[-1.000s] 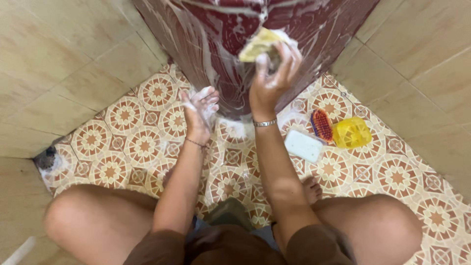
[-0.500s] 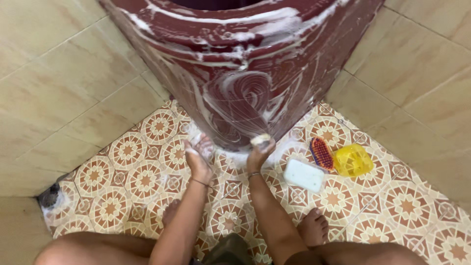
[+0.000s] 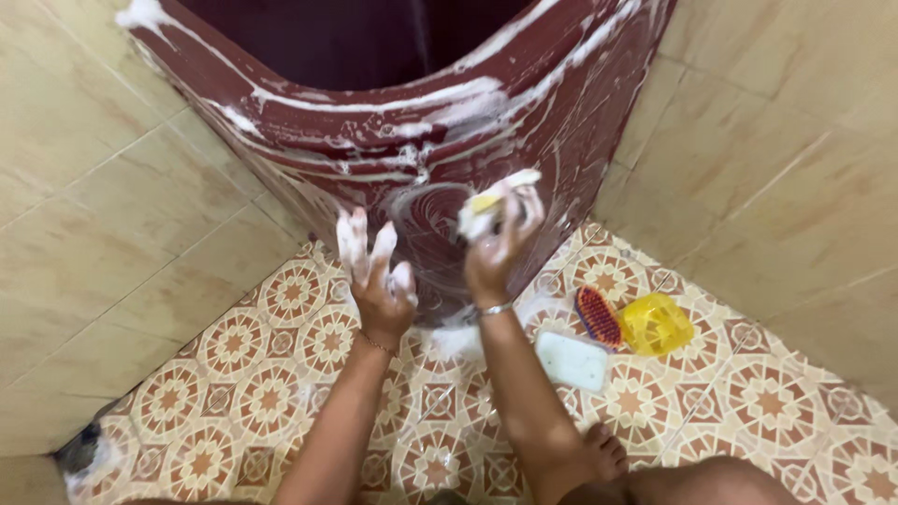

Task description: The person washes a large red bin using a sponge and soap. They scrub the exterior and top rim with soapy foam while sitting on a tiled floor.

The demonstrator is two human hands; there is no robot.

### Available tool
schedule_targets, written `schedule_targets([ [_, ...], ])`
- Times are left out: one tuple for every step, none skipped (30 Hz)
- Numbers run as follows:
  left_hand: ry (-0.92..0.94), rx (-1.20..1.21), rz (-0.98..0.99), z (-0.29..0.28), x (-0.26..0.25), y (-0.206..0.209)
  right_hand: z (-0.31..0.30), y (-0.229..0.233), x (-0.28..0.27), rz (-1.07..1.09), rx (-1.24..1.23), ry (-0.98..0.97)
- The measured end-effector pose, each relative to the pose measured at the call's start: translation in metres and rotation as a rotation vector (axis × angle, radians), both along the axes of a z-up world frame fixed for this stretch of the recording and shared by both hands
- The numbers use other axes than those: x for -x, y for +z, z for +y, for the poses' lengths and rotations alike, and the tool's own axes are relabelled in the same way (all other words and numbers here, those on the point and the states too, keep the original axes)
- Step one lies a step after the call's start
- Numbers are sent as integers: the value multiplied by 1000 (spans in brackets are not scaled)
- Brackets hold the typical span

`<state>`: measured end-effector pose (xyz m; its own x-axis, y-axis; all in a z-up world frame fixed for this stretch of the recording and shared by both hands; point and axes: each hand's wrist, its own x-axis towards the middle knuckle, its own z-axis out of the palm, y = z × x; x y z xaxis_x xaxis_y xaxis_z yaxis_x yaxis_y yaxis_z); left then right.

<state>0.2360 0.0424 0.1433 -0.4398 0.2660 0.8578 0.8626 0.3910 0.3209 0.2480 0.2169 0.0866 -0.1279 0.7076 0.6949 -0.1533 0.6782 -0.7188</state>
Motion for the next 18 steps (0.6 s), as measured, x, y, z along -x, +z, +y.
schedule_targets([
  [34, 15, 46, 7, 4, 9, -9, 6, -2, -9, -116, -26],
  [69, 29, 91, 13, 9, 17, -17, 3, -3, -18, -232, -53],
  [104, 45, 136, 19, 12, 24, -24, -7, -3, -33, -205, 10],
  [111, 64, 169, 22, 15, 30, -29, -23, -4, -49, -178, 73],
  [118, 84, 203, 24, 18, 36, -32, -43, -6, -90, -105, 66],
  [124, 104, 237, 27, 19, 42, -33, -63, -7, -131, -31, 60],
  [138, 124, 277, 31, 21, 49, -27, -79, -1, -119, -10, 26],
  [153, 143, 318, 34, 21, 56, -18, -91, 3, -107, 12, -8],
  [167, 171, 350, 35, 19, 61, -12, -102, 2, -103, 41, -39],
  [162, 189, 378, 38, 20, 69, -5, -107, 1, -99, 70, -71],
  [156, 209, 403, 40, 20, 77, 1, -106, -2, -98, 102, -103],
  [149, 229, 427, 43, 21, 86, 10, -95, -2, -71, 224, -12],
  [133, 242, 427, 45, 20, 95, 23, -76, -2, -51, 346, 81],
  [116, 255, 427, 48, 19, 104, 32, -50, -1, -31, 468, 175],
  [97, 269, 426, 50, 17, 112, 38, -20, -1, 31, 291, 135],
  [110, 276, 433, 51, 14, 119, 42, 13, -1, 91, 114, 96],
  [119, 282, 441, 54, 12, 126, 44, 44, -5, 70, 4, 94],
  [127, 289, 449, 57, 9, 132, 44, 74, -10, 48, -106, 92],
])
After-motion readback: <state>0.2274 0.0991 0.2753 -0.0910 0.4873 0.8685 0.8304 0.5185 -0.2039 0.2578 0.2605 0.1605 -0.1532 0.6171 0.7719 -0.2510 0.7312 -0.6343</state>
